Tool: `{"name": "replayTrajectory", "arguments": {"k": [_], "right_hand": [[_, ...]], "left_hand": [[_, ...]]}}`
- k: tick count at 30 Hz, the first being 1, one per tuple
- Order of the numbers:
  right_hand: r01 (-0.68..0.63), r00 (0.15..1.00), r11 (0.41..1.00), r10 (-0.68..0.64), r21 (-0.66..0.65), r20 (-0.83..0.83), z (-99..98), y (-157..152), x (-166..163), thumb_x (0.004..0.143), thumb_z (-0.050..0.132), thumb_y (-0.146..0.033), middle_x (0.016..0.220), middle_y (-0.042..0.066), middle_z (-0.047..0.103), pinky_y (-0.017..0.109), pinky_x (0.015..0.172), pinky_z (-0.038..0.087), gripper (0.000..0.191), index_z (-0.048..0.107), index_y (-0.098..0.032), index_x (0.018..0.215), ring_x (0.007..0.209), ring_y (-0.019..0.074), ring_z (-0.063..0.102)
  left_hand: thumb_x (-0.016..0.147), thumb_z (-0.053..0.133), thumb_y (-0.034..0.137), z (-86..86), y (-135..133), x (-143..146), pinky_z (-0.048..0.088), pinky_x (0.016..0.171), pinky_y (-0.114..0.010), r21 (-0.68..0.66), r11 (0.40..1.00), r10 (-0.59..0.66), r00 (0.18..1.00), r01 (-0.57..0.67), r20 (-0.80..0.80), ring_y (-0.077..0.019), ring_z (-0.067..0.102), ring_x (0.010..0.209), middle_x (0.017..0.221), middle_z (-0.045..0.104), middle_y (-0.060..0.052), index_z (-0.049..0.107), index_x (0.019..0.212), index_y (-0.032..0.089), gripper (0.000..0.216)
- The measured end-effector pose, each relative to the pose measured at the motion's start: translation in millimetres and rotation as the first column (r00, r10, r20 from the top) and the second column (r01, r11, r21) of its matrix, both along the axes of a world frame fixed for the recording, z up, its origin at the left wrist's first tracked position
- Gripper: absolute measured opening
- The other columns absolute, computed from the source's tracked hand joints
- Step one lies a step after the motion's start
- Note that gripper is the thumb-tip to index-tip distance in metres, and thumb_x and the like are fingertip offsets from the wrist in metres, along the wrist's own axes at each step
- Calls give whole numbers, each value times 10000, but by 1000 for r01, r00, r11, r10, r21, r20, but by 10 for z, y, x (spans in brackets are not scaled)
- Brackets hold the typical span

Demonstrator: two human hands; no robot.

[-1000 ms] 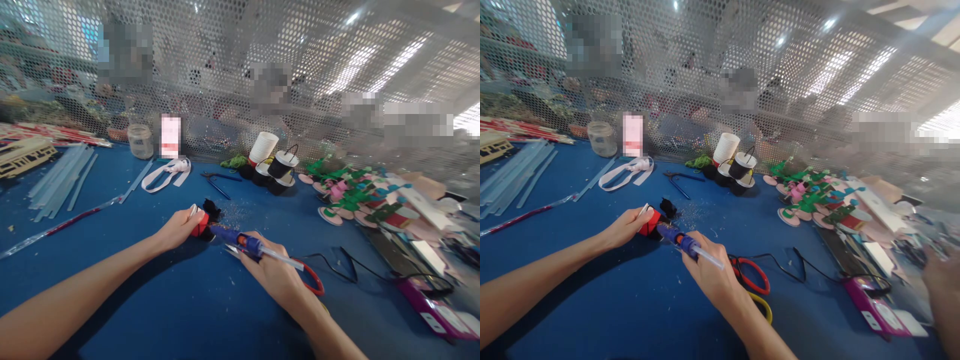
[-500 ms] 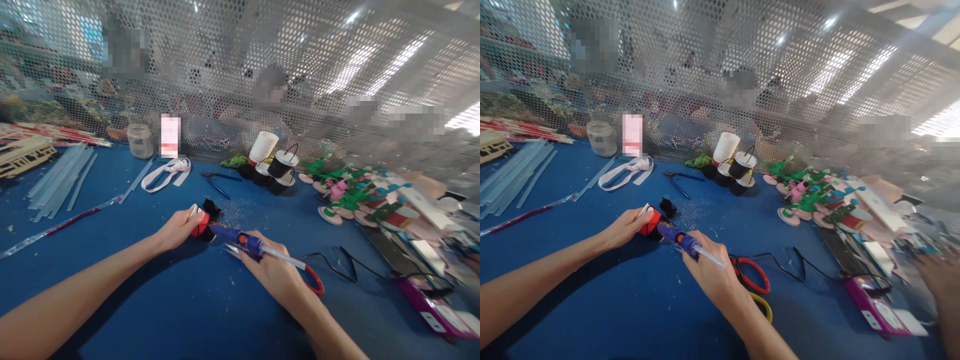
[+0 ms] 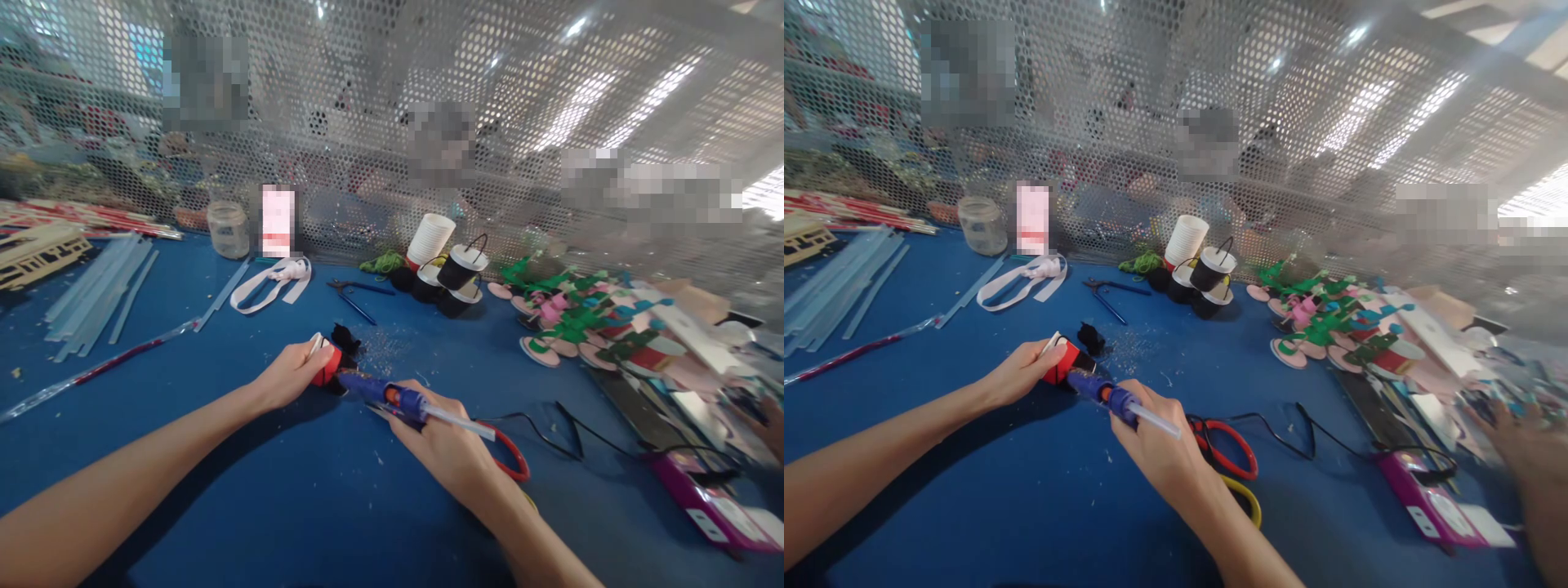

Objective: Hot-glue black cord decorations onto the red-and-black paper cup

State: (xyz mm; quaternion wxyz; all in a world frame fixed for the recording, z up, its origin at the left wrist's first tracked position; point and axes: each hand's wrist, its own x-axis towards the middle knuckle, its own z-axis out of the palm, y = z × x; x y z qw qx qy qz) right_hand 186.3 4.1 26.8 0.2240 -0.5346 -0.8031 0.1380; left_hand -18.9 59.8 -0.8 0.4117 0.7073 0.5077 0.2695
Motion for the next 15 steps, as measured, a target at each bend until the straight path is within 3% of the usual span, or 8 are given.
{"name": "replayTrajectory", "arguments": {"k": [11, 15], "right_hand": [[1, 1000, 999, -2, 43, 4, 9, -12, -12, 725, 440, -172, 583, -6, 582, 186, 443, 370, 102, 542, -184, 724, 464, 109, 518], [-14, 1000, 1000, 14, -18, 4, 7, -7, -6, 718, 452, -177, 543, -17, 565, 188, 413, 353, 91, 541, -188, 704, 425, 105, 489]], "left_hand": [[794, 272, 471, -34, 6, -19, 248, 504, -221, 8, 1000, 2, 1000, -2, 9, -88, 280, 545, 581, 340, 37, 419, 619, 147, 396], [797, 267, 479, -41, 6, -17, 251, 508, -219, 1, 1000, 6, 1000, -6, 20, -87, 278, 551, 586, 334, 38, 411, 625, 149, 399]]}}
